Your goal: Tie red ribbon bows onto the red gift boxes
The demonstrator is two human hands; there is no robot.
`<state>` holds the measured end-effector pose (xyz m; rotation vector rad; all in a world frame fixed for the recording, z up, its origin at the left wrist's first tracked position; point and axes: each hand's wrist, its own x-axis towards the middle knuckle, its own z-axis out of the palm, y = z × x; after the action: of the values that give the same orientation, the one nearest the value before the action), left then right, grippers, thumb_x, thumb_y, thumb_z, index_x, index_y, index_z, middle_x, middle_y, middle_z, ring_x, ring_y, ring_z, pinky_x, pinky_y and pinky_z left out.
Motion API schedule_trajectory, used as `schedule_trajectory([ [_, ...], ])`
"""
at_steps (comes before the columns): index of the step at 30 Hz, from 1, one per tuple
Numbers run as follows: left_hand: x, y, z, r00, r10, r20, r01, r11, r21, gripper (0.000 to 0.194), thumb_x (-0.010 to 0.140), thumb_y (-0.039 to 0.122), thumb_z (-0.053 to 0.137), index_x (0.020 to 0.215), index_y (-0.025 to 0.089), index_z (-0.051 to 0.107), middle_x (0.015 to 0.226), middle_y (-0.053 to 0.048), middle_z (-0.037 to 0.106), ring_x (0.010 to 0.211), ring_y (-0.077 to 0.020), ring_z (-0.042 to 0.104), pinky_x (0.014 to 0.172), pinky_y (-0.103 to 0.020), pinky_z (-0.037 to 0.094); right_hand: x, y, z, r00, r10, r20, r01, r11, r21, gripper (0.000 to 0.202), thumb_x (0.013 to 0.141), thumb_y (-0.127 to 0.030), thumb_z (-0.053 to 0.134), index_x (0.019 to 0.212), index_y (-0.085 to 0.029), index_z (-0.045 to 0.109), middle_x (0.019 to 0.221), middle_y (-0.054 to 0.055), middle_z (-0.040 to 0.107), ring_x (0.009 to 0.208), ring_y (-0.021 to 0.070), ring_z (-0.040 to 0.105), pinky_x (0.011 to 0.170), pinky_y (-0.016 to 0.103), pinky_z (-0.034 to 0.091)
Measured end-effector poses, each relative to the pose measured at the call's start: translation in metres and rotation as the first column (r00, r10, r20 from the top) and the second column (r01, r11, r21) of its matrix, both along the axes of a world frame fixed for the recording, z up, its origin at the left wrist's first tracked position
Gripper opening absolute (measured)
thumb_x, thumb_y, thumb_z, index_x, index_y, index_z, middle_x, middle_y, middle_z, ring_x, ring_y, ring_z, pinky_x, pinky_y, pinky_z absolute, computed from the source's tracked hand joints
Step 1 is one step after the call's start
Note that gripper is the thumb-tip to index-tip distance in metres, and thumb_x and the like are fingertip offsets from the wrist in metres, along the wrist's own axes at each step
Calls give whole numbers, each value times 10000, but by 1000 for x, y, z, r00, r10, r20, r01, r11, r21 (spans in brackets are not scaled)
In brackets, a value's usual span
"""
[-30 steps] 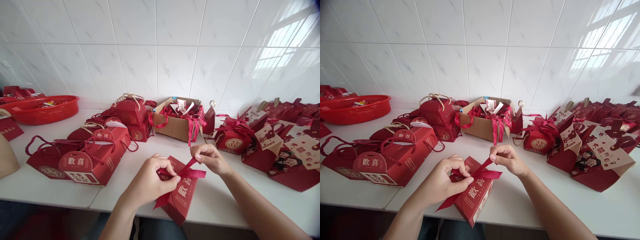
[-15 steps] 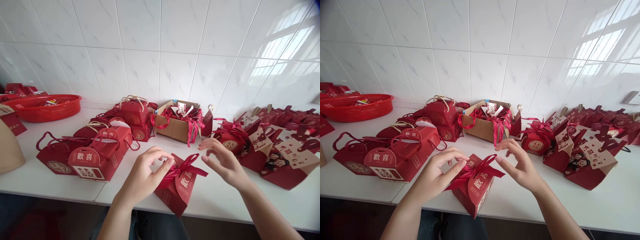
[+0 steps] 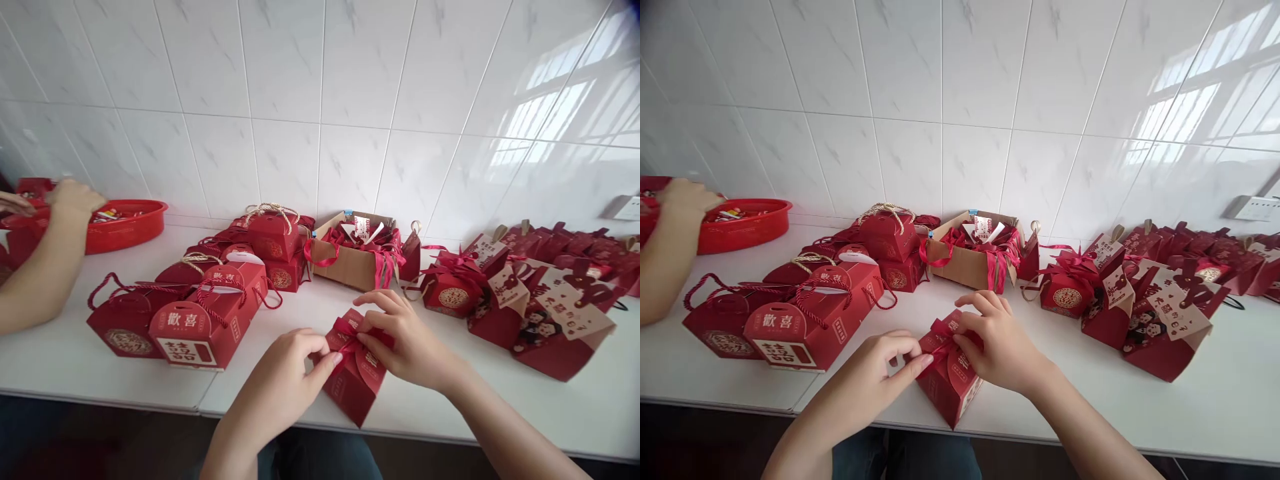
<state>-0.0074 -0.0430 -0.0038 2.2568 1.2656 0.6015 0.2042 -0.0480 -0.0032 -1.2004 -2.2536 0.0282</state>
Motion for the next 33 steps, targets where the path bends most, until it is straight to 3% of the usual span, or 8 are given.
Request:
schedule_trajectory([
  [6, 5, 13, -9, 995, -60, 84, 65, 996, -58, 276, 872, 338, 452, 637, 194, 439, 741, 22, 514, 688, -137, 503, 654, -245, 374, 5, 1, -6, 995, -90, 31, 90, 996, -4, 88, 851, -152, 533, 869, -201, 604, 1142, 81, 604, 1029, 240, 523, 856, 435, 415],
  [16, -3, 15, -8, 987, -121, 109, 134, 984, -117, 267, 867, 325, 476, 639, 198, 417, 826, 28, 557, 765, -141, 540, 712, -241, 391, 10, 5, -13, 998, -54, -45, 51, 996, -67, 81, 853, -177, 547, 780, -196, 575, 1063, 57, 625, 897, 200, 556, 810, 394, 418],
  [19, -11, 14, -9, 994, -83, 67, 91, 988, -124, 274, 873, 412, 485, 688, 213, 454, 835, 32, 560, 779, -149, 543, 727, -252, 399, 21, 4, -11, 985, -23, -168, 6, 995, -104, 57, 868, -261, 573, 869, -213, 605, 1072, 56, 624, 944, 203, 567, 838, 378, 419],
  [21, -17, 16, -10, 998, -19, 65, 26, 994, -110, 242, 855, 476, 513, 800, 241, 495, 893, 28, 576, 859, -171, 550, 766, -266, 406, 33, 2, -8, 946, -57, -319, 10, 989, -148, 170, 892, -349, 551, 991, -222, 605, 1100, 64, 619, 1019, 213, 557, 882, 370, 414],
  [25, -13, 25, -8, 979, 59, 197, -49, 997, -55, 269, 860, 506, 512, 1021, 291, 520, 1104, 8, 584, 1064, -196, 531, 876, -284, 408, 53, 0, -5, 848, -240, -473, 37, 917, -398, 356, 913, -501, 459, 1050, -215, 618, 1058, 66, 637, 1014, 227, 559, 882, 363, 413],
  [28, 4, 32, -7, 961, -13, 275, 33, 997, -68, 280, 875, 475, 511, 1104, 315, 528, 1193, 13, 571, 1120, -185, 519, 927, -276, 407, 54, 3, -6, 856, -256, -449, -24, 848, -530, 437, 884, -570, 460, 1039, -195, 621, 1009, 70, 639, 953, 230, 563, 823, 346, 427],
  [31, 20, 35, -9, 951, -82, 297, 135, 978, -160, 308, 887, 429, 508, 1178, 327, 503, 1222, 15, 559, 1050, -164, 545, 884, -262, 442, 47, 8, -9, 839, -292, -460, -29, 820, -572, 468, 876, -585, 462, 1080, -184, 587, 1005, 71, 626, 898, 209, 562, 773, 321, 434],
  [33, 24, 36, -10, 947, -109, 302, 168, 970, -178, 286, 888, 384, 516, 1165, 313, 509, 1207, 10, 558, 990, -154, 554, 858, -257, 450, 45, 10, -11, 828, -332, -452, -30, 779, -627, 467, 872, -598, 456, 1010, -176, 598, 914, 55, 614, 770, 173, 546, 671, 292, 431],
])
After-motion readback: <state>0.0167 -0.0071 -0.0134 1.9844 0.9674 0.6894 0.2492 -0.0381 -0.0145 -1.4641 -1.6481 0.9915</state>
